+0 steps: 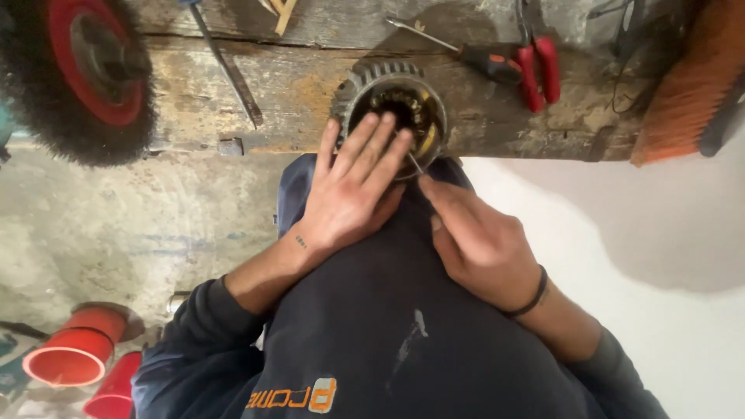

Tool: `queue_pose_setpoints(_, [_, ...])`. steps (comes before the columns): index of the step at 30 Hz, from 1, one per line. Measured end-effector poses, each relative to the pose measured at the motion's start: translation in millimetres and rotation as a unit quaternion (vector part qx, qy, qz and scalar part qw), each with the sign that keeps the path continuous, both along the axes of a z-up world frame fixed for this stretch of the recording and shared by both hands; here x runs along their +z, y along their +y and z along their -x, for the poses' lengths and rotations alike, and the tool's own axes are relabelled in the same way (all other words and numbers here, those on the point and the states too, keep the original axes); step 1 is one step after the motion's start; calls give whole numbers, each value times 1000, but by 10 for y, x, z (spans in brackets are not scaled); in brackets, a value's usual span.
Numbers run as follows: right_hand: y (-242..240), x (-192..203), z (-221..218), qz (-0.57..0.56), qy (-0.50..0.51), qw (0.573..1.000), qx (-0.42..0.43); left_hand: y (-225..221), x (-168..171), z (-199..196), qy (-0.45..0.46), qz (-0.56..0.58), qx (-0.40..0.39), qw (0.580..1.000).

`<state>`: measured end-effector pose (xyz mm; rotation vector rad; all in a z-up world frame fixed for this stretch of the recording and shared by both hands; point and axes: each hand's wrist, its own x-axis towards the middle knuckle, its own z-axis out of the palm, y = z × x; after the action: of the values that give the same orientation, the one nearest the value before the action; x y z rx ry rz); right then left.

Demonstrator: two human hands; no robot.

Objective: The person works at a workbench on an electric motor, first using pliers and a screwdriver to work on the motor housing, then holding the motor's stator while prying and scraping around its inner circumference with a knife and screwdriver. They reposition the motor repeatedly while working around the inside of the component.

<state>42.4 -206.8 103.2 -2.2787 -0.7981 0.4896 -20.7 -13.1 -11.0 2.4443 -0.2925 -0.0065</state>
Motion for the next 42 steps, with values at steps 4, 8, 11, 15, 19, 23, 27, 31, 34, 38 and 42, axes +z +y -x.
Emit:
queue_pose_setpoints(4, [10, 2, 34, 13, -24, 1000, -4, 28, 84, -20, -17, -34, -8, 999])
queue_pose_setpoints(8, [-19, -34, 86, 21, -32, 999, -5, 34, 105, -37, -36, -61, -11, 997])
queue_pose_setpoints(11, [-12, -74, 96, 23, -41, 999, 0, 48, 100, -70, -42, -68, -13, 997])
queue_pose_setpoints(15, [38, -88, 96, 66, -72, 995, 30, 39, 72, -56, -42, -66, -9, 997])
queue_pose_setpoints(19, [148, 1, 55, 70, -102, 991, 54, 51, 102, -70, -35, -60, 0, 998])
queue_pose_setpoints(23, [366, 149, -7, 138, -81, 984, 79, 51, 84, -58, -18, -35, 16, 999])
queue_pose_setpoints(27, [575, 232, -49, 193, -111, 967, 124, 35, -17, 34, -8, -38, 36, 999])
queue_pose_setpoints(31, [478, 199, -74, 205, -77, 966, 137, 50, -27, -2, -16, -28, 43, 999])
queue_pose_setpoints(34, [433, 204, -104, 189, -74, 970, 132, 61, -37, 2, -21, -12, 40, 999])
queue_pose_setpoints(38, [513, 242, -134, 175, -22, 981, 76, 53, 15, -33, -4, -5, 29, 1000])
queue_pose_setpoints(42, [322, 112, -82, 184, 42, 981, 41, 57, 67, -46, 17, -2, 16, 1000])
